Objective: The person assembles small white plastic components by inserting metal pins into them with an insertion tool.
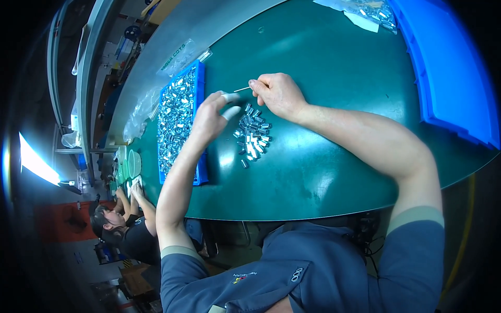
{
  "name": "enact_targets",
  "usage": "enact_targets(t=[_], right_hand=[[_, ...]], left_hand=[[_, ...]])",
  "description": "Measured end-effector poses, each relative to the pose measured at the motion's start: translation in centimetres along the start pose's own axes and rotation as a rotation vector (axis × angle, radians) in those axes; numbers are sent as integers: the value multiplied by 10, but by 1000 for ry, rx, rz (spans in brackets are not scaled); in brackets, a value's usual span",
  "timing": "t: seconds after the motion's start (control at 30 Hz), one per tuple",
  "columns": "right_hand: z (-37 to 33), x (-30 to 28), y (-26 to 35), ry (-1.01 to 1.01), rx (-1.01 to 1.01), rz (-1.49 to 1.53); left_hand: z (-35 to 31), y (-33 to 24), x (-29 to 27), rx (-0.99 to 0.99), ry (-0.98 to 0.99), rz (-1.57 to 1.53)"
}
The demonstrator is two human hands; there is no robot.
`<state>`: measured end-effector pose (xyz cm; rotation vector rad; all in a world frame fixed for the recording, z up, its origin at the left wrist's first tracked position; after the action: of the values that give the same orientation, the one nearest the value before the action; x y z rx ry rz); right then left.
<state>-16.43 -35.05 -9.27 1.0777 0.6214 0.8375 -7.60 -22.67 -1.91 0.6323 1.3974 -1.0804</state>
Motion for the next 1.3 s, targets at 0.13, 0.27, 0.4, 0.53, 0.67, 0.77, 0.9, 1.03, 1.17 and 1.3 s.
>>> enact_targets(t=[0.13, 0.27, 0.4, 0.53, 0.67, 0.77, 0.9, 1.03, 1.17, 1.3], right_hand=[[0, -1, 2, -17, 8, -5], [1, 0, 4, -15, 14, -9], [2, 1, 0, 9, -9, -39], [0, 4, 4, 49, -39, -138], [-1, 8, 9, 93, -74, -256], [-2, 8, 11, 113, -44, -209], [-4, 14, 10, 137, -91, -213], [-4, 12, 17, 138, -83, -188], [-5, 13, 19, 131, -77, -148], [-14, 25, 19, 192, -81, -185]], left_hand=[[2, -16, 14, 13, 113, -2], [2, -3, 10, 42, 49, 64], [2, 7, 15, -43, 23, 43], [1, 12, 19, -28, -18, 21], [-4, 19, 11, -129, -31, -274], [-6, 21, 8, -169, -42, -307], [-7, 11, 7, -126, -43, -345], [-12, -10, 6, 2, -55, -236], [-14, -9, 6, -33, -51, -266], [-17, -18, 5, -23, -67, -298]])
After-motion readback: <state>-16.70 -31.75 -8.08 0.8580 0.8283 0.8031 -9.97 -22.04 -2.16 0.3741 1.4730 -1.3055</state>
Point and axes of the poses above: each hand's wrist, its own z-axis towards the middle knuckle, its own x-axis out of the palm, y = z × x, the point moved 10 cm from there along z, towards the middle knuckle, and after that the axes turned 14 degrees about -x, right-handed, at the moved point
